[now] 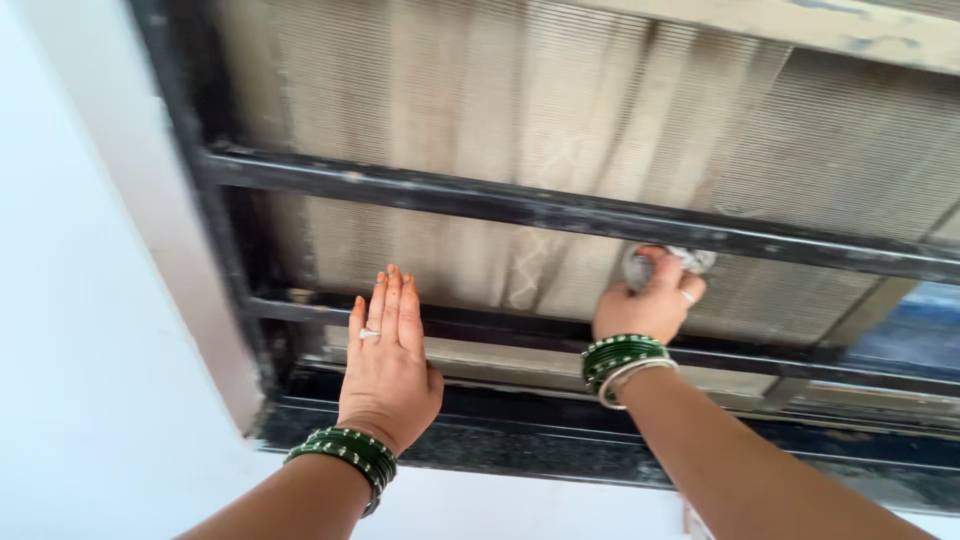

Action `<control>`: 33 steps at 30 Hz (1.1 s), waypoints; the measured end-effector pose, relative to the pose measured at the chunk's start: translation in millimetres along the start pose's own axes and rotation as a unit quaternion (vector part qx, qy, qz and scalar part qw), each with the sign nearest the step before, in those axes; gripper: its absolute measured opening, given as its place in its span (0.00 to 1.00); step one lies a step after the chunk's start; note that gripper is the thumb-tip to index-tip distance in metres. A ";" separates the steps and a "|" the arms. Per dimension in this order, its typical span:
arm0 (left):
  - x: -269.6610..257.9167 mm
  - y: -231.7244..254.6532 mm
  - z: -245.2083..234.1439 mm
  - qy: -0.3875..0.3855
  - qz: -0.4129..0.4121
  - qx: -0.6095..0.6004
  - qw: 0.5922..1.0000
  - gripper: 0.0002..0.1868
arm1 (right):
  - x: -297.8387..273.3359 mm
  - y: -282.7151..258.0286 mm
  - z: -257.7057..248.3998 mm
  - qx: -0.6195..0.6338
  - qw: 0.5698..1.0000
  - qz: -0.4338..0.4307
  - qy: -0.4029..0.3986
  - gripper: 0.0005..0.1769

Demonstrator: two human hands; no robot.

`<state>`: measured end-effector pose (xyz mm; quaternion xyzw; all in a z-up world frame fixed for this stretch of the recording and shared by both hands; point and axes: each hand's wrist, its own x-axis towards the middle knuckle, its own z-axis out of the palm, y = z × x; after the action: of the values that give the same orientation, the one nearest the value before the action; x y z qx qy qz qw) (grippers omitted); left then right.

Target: The person prepares a cleaning solution in a bucket using a mug and a cloth, then wipes the glass panes and the metal grill of a window with the wet cloth.

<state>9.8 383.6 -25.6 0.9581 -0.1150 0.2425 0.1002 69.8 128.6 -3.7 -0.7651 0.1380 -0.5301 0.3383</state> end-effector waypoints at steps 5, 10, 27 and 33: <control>-6.6 -72.5 -16.6 0.041 0.063 -0.043 0.996 0.50 | -74.4 -106.9 49.9 0.034 0.994 -0.046 -0.097 0.25; -8.1 -124.6 -23.6 0.074 0.106 -0.093 0.987 0.50 | -132.6 -175.9 83.5 0.070 0.974 -0.121 -0.181 0.29; 2.0 -129.0 -20.9 -0.143 0.124 -0.031 0.981 0.50 | -3.6 20.5 -10.1 -0.452 0.869 -0.049 -0.193 0.17; 3.3 -126.4 -39.0 -0.199 0.122 0.013 0.972 0.51 | 37.6 77.6 -15.6 -0.430 0.886 0.068 -0.162 0.20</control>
<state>29.4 513.2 -7.6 0.9671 -0.2455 0.0584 0.0326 82.1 44.5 -24.9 -0.8995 0.3474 -0.2632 0.0290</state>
